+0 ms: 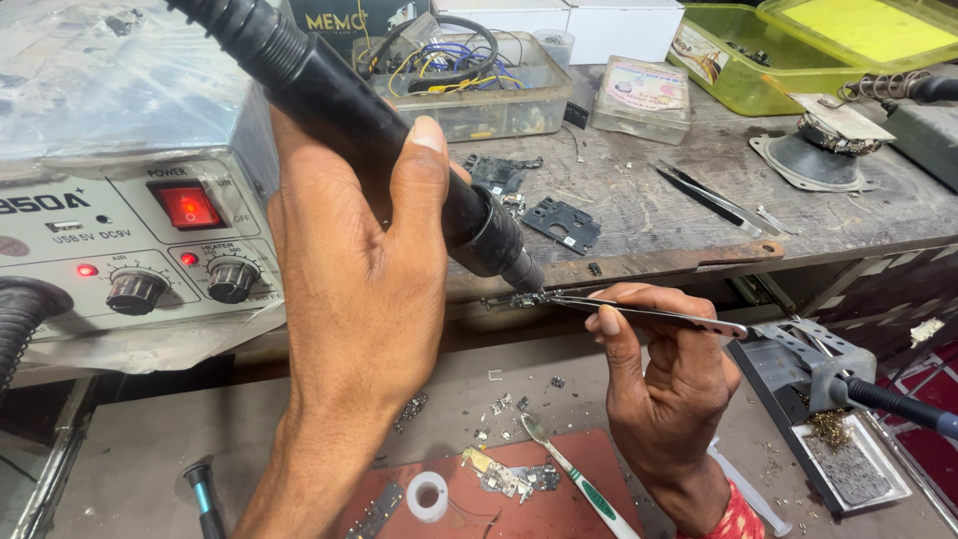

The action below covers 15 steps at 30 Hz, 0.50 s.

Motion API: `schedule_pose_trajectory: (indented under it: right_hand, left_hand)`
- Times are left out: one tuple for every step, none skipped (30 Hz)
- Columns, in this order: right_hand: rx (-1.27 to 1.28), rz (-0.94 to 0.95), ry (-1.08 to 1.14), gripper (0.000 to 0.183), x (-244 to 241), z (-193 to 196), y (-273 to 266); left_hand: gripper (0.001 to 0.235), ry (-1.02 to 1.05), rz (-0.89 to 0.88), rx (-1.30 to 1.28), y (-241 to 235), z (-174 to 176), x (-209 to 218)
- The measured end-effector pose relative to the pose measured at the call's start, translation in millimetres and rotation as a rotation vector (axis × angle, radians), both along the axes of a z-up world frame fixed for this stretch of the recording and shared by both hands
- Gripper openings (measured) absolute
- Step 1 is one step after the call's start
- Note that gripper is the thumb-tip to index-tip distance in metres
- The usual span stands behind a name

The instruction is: The person uses a hot air gun and tweezers to remove small electronic components from a circuit board. They heat the solder joints and carefully lift the components off the board, placing them on the workbench.

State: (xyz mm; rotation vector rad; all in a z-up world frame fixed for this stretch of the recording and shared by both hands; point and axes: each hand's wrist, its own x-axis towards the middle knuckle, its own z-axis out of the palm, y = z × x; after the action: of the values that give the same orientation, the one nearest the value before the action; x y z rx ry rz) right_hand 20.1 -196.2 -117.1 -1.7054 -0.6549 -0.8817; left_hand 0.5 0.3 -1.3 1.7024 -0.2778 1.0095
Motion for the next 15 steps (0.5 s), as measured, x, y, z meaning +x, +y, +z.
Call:
schedule_pose_trajectory:
  right_hand:
    - [0.001,0.005,0.0,0.019,0.0,-0.2,0.0]
    - [0.0,0.004,-0.004,0.019,0.1,-0.3,0.1]
    - [-0.001,0.003,-0.007,0.019,0.5,-0.5,0.2]
    - [-0.002,0.003,-0.01,0.019,0.6,-0.6,0.3]
    - [0.001,0.005,-0.008,0.019,0.5,-0.7,0.3]
    - [0.004,0.008,-0.007,0.019,0.4,-0.9,0.5]
    - [0.007,0.01,-0.006,0.019,0.3,-1.0,0.7]
    - [0.004,0.007,-0.005,0.019,0.4,-0.8,0.4]
    - [0.0,0.004,-0.004,0.019,0.6,-0.5,-0.1]
    - [-0.003,0.001,-0.003,0.019,0.7,-0.4,-0.3]
    - [0.003,0.006,-0.003,0.019,0.6,-0.5,-0.1]
    - [0.009,0.01,-0.003,0.019,0.5,-0.7,0.3]
    - [0.016,0.015,-0.003,0.019,0.4,-0.9,0.6]
    - [0.012,0.014,-0.004,0.019,0.4,-0.9,0.6]
    - [0.009,0.013,-0.005,0.019,0.4,-0.8,0.4]
  left_hand:
    - [0.018,0.003,0.0,-0.006,-0.2,0.1,0.0]
    - [0.018,0.002,-0.008,-0.015,-0.4,0.4,-0.2]
    - [0.019,0.0,-0.016,-0.024,-0.6,0.6,-0.5]
    - [0.019,-0.001,-0.023,-0.033,-0.8,0.9,-0.8]
    - [0.019,0.001,-0.023,-0.034,-1.2,1.1,-0.8]
    - [0.019,0.003,-0.022,-0.035,-1.4,1.3,-0.8]
    - [0.02,0.005,-0.021,-0.035,-1.5,1.4,-0.8]
    - [0.019,-0.003,-0.019,-0.026,-1.5,1.4,-0.9]
    - [0.019,-0.01,-0.018,-0.018,-1.4,1.4,-0.9]
    - [0.019,-0.018,-0.016,-0.009,-1.3,1.4,-0.9]
    - [0.02,-0.014,-0.018,-0.017,-1.3,1.2,-0.9]
    - [0.02,-0.009,-0.02,-0.025,-1.3,1.0,-0.7]
    - [0.02,-0.005,-0.022,-0.033,-1.2,0.8,-0.6]
    - [0.02,-0.004,-0.013,-0.026,-1.3,0.5,-0.4]
    - [0.02,-0.003,-0.004,-0.018,-1.5,0.3,-0.3]
